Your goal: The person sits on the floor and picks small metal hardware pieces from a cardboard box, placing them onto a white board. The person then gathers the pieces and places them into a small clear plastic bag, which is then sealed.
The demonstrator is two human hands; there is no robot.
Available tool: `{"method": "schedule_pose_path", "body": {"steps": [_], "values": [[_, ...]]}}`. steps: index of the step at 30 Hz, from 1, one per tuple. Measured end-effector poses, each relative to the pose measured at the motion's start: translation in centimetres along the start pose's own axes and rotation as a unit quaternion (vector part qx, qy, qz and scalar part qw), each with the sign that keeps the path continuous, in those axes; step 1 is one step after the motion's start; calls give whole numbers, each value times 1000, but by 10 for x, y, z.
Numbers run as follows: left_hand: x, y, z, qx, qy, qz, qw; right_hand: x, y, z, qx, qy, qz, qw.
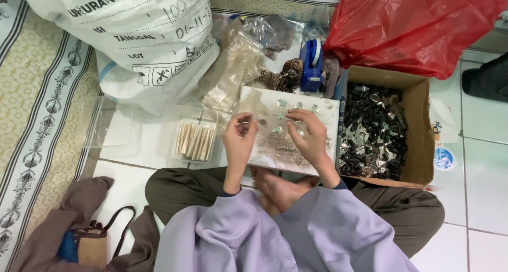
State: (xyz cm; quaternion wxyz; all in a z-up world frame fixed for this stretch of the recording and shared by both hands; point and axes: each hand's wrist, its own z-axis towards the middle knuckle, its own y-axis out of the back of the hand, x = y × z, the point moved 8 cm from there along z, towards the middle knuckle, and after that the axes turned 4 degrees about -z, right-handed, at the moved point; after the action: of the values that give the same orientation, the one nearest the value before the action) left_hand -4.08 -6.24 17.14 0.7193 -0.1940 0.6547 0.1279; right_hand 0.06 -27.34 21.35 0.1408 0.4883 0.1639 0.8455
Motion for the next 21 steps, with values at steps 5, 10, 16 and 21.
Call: {"method": "schedule_pose_path", "body": {"steps": [5, 10, 16, 21], "values": [[-38, 57, 9, -54, -47, 10, 997, -80, -34, -15, 72, -55, -79, 993], [-97, 71, -8, -43, -84, 72, 993, -120, -87, -61, 258, -99, -262, 925], [-101, 34, -14, -2, -127, 207, 970, -130, -119, -84, 257, 32, -363, 895], [-17, -16, 3, 102, 10, 75, 992, -135, -121, -79, 348, -71, -360, 863]]}}
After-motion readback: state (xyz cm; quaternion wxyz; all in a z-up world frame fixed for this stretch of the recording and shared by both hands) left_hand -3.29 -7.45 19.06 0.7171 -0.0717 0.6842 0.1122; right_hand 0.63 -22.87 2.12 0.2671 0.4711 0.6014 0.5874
